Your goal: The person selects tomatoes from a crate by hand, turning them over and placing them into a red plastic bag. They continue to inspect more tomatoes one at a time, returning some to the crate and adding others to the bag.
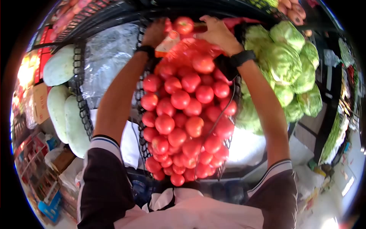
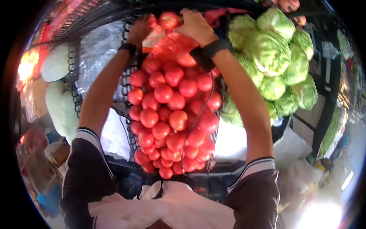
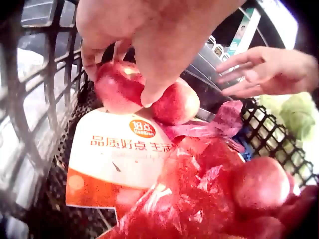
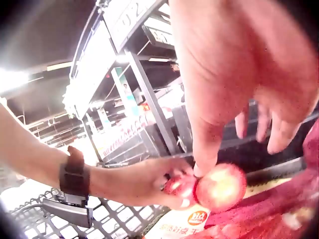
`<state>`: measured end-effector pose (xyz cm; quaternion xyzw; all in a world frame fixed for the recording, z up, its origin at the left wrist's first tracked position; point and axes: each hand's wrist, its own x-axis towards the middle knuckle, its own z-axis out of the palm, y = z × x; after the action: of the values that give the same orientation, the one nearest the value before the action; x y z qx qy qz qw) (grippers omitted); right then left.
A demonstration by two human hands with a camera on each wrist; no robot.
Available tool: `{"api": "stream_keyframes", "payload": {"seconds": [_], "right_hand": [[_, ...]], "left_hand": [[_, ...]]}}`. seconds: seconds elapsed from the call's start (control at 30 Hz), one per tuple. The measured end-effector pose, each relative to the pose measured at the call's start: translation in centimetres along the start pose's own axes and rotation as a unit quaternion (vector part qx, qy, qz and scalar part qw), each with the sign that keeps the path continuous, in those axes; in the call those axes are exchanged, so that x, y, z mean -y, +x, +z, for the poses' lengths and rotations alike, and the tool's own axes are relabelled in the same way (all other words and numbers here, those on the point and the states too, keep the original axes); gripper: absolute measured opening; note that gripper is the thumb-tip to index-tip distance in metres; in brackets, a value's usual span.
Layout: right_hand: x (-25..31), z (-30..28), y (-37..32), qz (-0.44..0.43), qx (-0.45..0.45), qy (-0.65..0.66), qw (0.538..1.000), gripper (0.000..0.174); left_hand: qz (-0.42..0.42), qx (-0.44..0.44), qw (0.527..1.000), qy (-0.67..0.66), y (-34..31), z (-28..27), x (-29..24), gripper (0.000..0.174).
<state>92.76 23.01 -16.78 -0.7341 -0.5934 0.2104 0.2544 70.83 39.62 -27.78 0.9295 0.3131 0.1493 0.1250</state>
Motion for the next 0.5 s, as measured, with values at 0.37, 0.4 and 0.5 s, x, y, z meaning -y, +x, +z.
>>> {"api": "stream_keyframes", "payload": {"seconds": [0.37, 0.4, 0.5], "right_hand": [[-5.2, 4.7, -8.3, -0.014, 0.219, 0.060, 0.974, 0.094], [-4.8, 5.1, -8.0, -0.005, 0.228, 0.035, 0.973, 0.094], [-3.2, 5.8, -7.5, 0.009, 0.230, -0.015, 0.973, 0.081]], "left_hand": [[0.012, 0.017, 1.000, 0.015, -0.5, -3.5, -2.6, 0.075], [0.013, 0.020, 0.999, 0.026, -0.6, -3.8, -2.8, 0.075], [0.037, -0.013, 0.999, 0.032, -1.3, -5.1, -3.6, 0.066]]}}
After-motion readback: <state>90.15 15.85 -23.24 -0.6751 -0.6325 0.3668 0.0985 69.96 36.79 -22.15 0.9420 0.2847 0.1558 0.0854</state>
